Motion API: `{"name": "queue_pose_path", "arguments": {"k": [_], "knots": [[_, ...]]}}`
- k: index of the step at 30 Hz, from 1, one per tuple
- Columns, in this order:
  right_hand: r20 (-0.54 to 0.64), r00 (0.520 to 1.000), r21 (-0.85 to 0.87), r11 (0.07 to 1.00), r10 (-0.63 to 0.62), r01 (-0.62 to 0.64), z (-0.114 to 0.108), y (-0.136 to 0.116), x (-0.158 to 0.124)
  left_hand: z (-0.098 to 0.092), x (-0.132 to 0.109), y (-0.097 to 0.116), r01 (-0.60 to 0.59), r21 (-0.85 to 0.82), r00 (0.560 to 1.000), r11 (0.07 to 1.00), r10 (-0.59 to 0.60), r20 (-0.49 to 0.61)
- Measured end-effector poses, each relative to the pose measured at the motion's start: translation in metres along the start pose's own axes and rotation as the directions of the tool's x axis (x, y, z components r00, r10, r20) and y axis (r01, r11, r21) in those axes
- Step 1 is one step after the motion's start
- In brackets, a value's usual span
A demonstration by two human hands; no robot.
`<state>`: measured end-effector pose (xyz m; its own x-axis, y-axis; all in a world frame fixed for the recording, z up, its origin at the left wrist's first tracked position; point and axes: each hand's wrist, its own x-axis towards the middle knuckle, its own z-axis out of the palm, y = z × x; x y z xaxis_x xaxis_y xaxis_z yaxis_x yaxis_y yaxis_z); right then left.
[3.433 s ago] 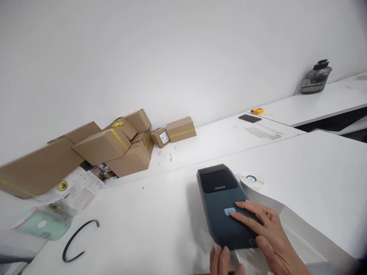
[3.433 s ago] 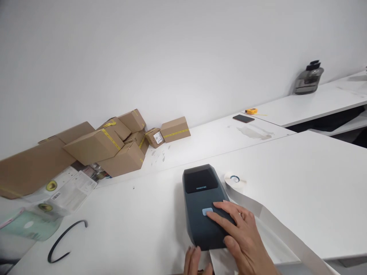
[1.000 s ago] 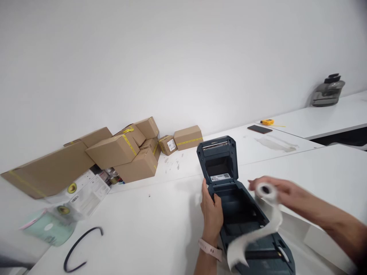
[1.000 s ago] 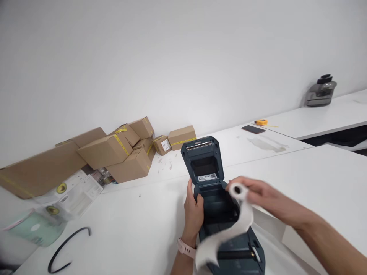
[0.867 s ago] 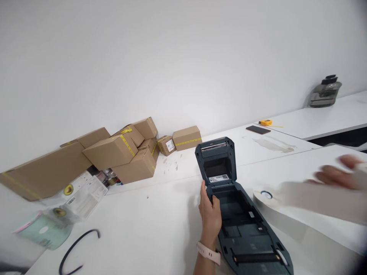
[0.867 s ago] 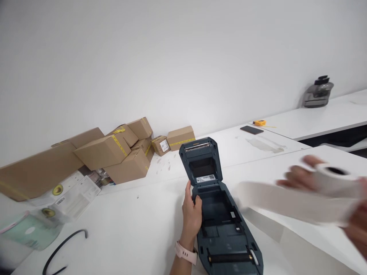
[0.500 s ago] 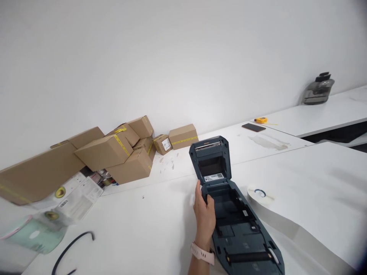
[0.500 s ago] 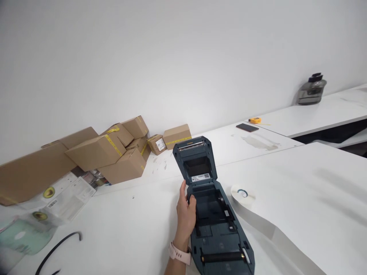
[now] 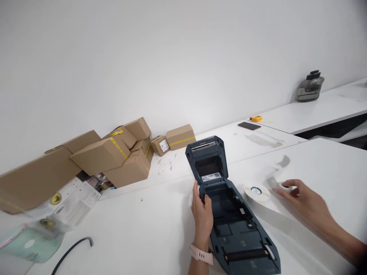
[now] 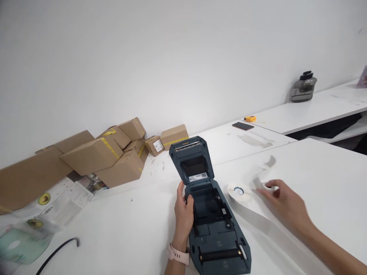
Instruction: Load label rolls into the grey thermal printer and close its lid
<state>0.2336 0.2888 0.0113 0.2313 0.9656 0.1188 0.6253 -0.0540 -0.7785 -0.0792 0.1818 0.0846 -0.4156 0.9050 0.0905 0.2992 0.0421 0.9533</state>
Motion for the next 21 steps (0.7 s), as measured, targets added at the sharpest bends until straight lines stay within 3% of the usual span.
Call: {"name": "queue_pose_path", "arguments": {"k": [4,11,17,21], "knots": [[0.144,0.979,0.124,0.984,-0.147,0.13,0.022,-0.012,-0.002,-0.001,-0.001,0.0,-0.016,-0.028,1.0,0.999,0.016,-0.009],[0.284,0.908,0.314,0.924,-0.309,0.217,0.043,-0.019,0.011,-0.001,-0.001,0.001,-0.003,-0.031,1.0,1.0,0.002,-0.027],[0.294,0.883,0.465,0.862,-0.366,0.202,0.05,-0.025,0.003,0.0,0.0,-0.001,0.029,-0.021,1.0,0.999,-0.029,-0.009],[0.302,0.886,0.453,0.871,-0.351,0.19,0.044,-0.019,0.001,-0.001,-0.001,0.0,0.043,-0.022,0.999,0.999,-0.043,-0.011]]}}
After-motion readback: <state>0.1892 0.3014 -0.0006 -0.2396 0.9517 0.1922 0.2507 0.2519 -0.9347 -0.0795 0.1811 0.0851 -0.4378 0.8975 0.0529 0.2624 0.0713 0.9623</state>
